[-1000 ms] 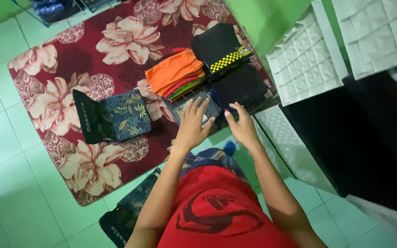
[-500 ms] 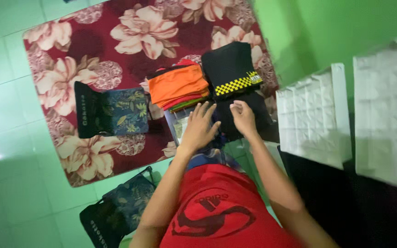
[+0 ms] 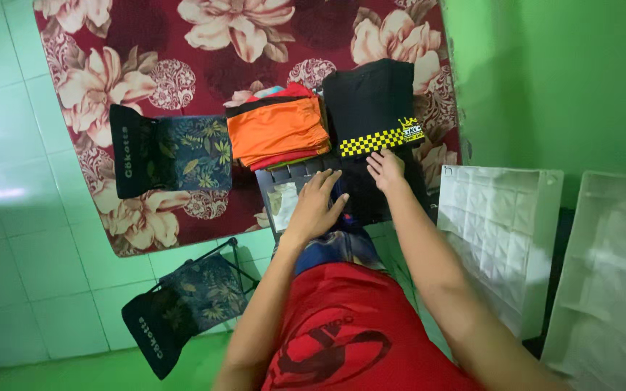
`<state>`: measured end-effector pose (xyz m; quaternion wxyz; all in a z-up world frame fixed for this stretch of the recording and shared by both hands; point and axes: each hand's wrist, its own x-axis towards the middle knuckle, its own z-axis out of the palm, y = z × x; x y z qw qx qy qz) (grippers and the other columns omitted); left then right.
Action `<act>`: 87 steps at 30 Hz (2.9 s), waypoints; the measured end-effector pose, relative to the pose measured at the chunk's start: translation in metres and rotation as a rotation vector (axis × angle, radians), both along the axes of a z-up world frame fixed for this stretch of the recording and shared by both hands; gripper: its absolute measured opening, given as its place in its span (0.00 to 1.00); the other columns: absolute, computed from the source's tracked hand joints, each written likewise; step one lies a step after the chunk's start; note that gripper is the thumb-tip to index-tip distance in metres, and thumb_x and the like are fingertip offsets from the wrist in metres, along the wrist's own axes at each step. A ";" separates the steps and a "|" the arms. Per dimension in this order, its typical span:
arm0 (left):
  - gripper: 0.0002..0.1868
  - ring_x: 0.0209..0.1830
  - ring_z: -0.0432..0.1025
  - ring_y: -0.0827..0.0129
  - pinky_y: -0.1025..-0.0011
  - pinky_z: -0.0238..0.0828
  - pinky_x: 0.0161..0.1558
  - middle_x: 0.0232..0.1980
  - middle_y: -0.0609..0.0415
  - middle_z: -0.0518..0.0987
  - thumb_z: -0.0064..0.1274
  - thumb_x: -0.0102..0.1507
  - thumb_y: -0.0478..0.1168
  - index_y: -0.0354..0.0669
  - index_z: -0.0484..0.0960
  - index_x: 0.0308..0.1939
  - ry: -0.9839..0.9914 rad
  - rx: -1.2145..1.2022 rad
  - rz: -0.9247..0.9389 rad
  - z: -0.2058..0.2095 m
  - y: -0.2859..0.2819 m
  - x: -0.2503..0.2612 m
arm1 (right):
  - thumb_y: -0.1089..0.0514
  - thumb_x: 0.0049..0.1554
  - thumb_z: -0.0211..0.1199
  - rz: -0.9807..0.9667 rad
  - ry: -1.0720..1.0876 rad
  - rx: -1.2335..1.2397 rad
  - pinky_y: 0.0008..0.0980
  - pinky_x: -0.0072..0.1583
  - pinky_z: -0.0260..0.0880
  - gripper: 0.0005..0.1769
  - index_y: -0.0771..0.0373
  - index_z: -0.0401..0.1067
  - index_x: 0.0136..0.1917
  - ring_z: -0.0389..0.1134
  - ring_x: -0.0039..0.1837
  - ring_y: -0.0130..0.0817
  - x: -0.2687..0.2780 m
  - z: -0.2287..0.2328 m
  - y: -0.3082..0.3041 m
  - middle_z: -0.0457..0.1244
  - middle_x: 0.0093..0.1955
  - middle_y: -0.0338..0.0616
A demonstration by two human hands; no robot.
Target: The person picks up folded t-shirts one at a time, shows each to the camera, and places them onto a shelf inside a cabinet.
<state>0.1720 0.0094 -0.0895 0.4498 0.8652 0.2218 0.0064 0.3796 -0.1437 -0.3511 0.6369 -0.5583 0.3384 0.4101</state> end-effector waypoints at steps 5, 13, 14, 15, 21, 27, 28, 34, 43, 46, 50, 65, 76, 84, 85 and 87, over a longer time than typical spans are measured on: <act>0.30 0.70 0.65 0.42 0.52 0.59 0.69 0.69 0.36 0.71 0.54 0.66 0.47 0.36 0.71 0.68 0.025 -0.034 0.049 0.004 0.000 0.001 | 0.50 0.63 0.59 -0.088 0.030 -0.111 0.48 0.68 0.68 0.29 0.60 0.61 0.74 0.67 0.68 0.49 0.009 -0.008 0.011 0.61 0.71 0.55; 0.27 0.66 0.68 0.43 0.53 0.63 0.66 0.64 0.37 0.75 0.54 0.66 0.46 0.33 0.73 0.65 -0.004 -0.037 0.085 0.007 0.003 0.001 | 0.36 0.52 0.70 -0.139 0.129 -0.167 0.43 0.67 0.65 0.39 0.52 0.64 0.71 0.64 0.67 0.45 0.025 -0.009 0.024 0.60 0.67 0.48; 0.27 0.65 0.69 0.42 0.54 0.64 0.66 0.64 0.36 0.75 0.54 0.66 0.46 0.33 0.73 0.65 -0.005 -0.035 0.091 0.008 0.004 0.002 | 0.36 0.51 0.70 -0.139 0.131 -0.126 0.43 0.67 0.64 0.40 0.52 0.63 0.71 0.62 0.67 0.46 0.029 -0.007 0.028 0.60 0.67 0.49; 0.27 0.65 0.69 0.42 0.54 0.64 0.66 0.63 0.36 0.76 0.54 0.66 0.46 0.33 0.73 0.65 -0.005 -0.033 0.099 0.009 0.004 0.002 | 0.36 0.51 0.70 -0.138 0.134 -0.086 0.43 0.67 0.64 0.41 0.52 0.62 0.71 0.61 0.68 0.47 0.033 -0.005 0.032 0.60 0.66 0.49; 0.26 0.63 0.70 0.43 0.54 0.65 0.64 0.60 0.36 0.77 0.53 0.67 0.47 0.35 0.74 0.65 0.034 -0.097 0.131 0.005 0.009 0.002 | 0.44 0.49 0.70 -0.131 0.104 0.183 0.49 0.67 0.65 0.39 0.64 0.61 0.67 0.60 0.68 0.49 0.081 0.037 0.070 0.57 0.64 0.53; 0.25 0.64 0.72 0.47 0.60 0.67 0.64 0.61 0.37 0.78 0.50 0.69 0.48 0.36 0.74 0.65 -0.033 -0.229 0.233 -0.021 0.031 0.003 | 0.49 0.51 0.70 -0.075 -0.012 0.466 0.39 0.57 0.75 0.28 0.61 0.67 0.61 0.67 0.57 0.40 0.093 0.171 0.122 0.64 0.56 0.47; 0.25 0.65 0.72 0.48 0.60 0.67 0.65 0.61 0.38 0.78 0.48 0.70 0.50 0.37 0.74 0.65 -0.033 -0.253 0.242 -0.025 0.035 0.007 | 0.50 0.54 0.70 -0.060 -0.012 0.529 0.39 0.56 0.76 0.26 0.63 0.68 0.61 0.68 0.56 0.41 0.084 0.199 0.126 0.65 0.55 0.49; 0.27 0.69 0.71 0.52 0.61 0.65 0.68 0.65 0.42 0.77 0.39 0.74 0.54 0.38 0.73 0.67 -0.240 -0.661 0.414 -0.037 0.071 0.054 | 0.53 0.66 0.61 0.314 -0.033 0.956 0.47 0.54 0.78 0.20 0.70 0.71 0.64 0.74 0.58 0.53 -0.001 0.312 0.111 0.68 0.59 0.61; 0.27 0.68 0.72 0.53 0.61 0.67 0.68 0.66 0.43 0.77 0.38 0.74 0.55 0.39 0.73 0.68 -0.832 -1.398 0.995 0.002 0.103 -0.015 | 0.54 0.61 0.69 1.705 -0.442 0.723 0.42 0.71 0.62 0.24 0.71 0.77 0.66 0.65 0.72 0.39 -0.047 0.242 0.093 0.67 0.71 0.51; 0.28 0.68 0.72 0.53 0.61 0.67 0.67 0.66 0.44 0.77 0.37 0.74 0.55 0.39 0.72 0.68 -0.859 -1.408 1.074 -0.001 0.097 -0.039 | 0.54 0.57 0.69 1.486 -0.142 0.441 0.42 0.62 0.70 0.24 0.69 0.77 0.64 0.72 0.62 0.39 -0.056 0.194 0.080 0.71 0.62 0.53; 0.28 0.67 0.72 0.54 0.61 0.68 0.67 0.66 0.44 0.76 0.36 0.74 0.55 0.39 0.72 0.69 -0.885 -1.439 1.134 -0.007 0.086 -0.046 | 0.47 0.56 0.66 1.016 -0.073 0.629 0.46 0.60 0.75 0.26 0.60 0.73 0.64 0.71 0.61 0.40 -0.055 0.153 0.094 0.68 0.62 0.48; 0.29 0.66 0.73 0.56 0.60 0.71 0.66 0.67 0.46 0.76 0.34 0.75 0.56 0.40 0.71 0.70 -0.930 -1.577 1.036 0.005 0.082 -0.127 | 0.52 0.67 0.57 0.553 0.069 0.793 0.37 0.56 0.77 0.19 0.65 0.73 0.65 0.75 0.54 0.38 -0.109 0.315 0.158 0.71 0.56 0.47; 0.30 0.65 0.73 0.58 0.59 0.73 0.66 0.68 0.47 0.75 0.32 0.75 0.56 0.41 0.70 0.72 -1.528 -1.285 1.079 0.059 0.071 -0.326 | 0.53 0.67 0.54 0.809 0.326 0.791 0.38 0.55 0.78 0.20 0.67 0.72 0.66 0.76 0.53 0.40 -0.265 0.324 0.211 0.72 0.57 0.49; 0.29 0.64 0.74 0.59 0.60 0.71 0.68 0.67 0.46 0.76 0.35 0.79 0.57 0.38 0.72 0.71 -1.840 -1.112 1.095 0.068 0.008 -0.441 | 0.50 0.70 0.57 1.104 0.526 0.777 0.40 0.56 0.77 0.21 0.68 0.73 0.65 0.75 0.54 0.42 -0.387 0.307 0.236 0.71 0.58 0.52; 0.29 0.64 0.74 0.59 0.60 0.71 0.67 0.67 0.46 0.76 0.35 0.77 0.56 0.38 0.72 0.71 -1.810 -1.067 1.179 0.068 0.000 -0.453 | 0.50 0.69 0.56 1.130 0.545 0.772 0.40 0.57 0.77 0.21 0.68 0.73 0.65 0.75 0.55 0.42 -0.401 0.310 0.236 0.71 0.58 0.52; 0.30 0.63 0.74 0.60 0.61 0.72 0.66 0.66 0.46 0.77 0.36 0.75 0.56 0.37 0.73 0.69 -1.742 -0.983 1.344 0.068 -0.017 -0.476 | 0.49 0.68 0.55 1.174 0.579 0.761 0.40 0.59 0.77 0.22 0.68 0.72 0.65 0.75 0.56 0.41 -0.432 0.321 0.237 0.71 0.59 0.51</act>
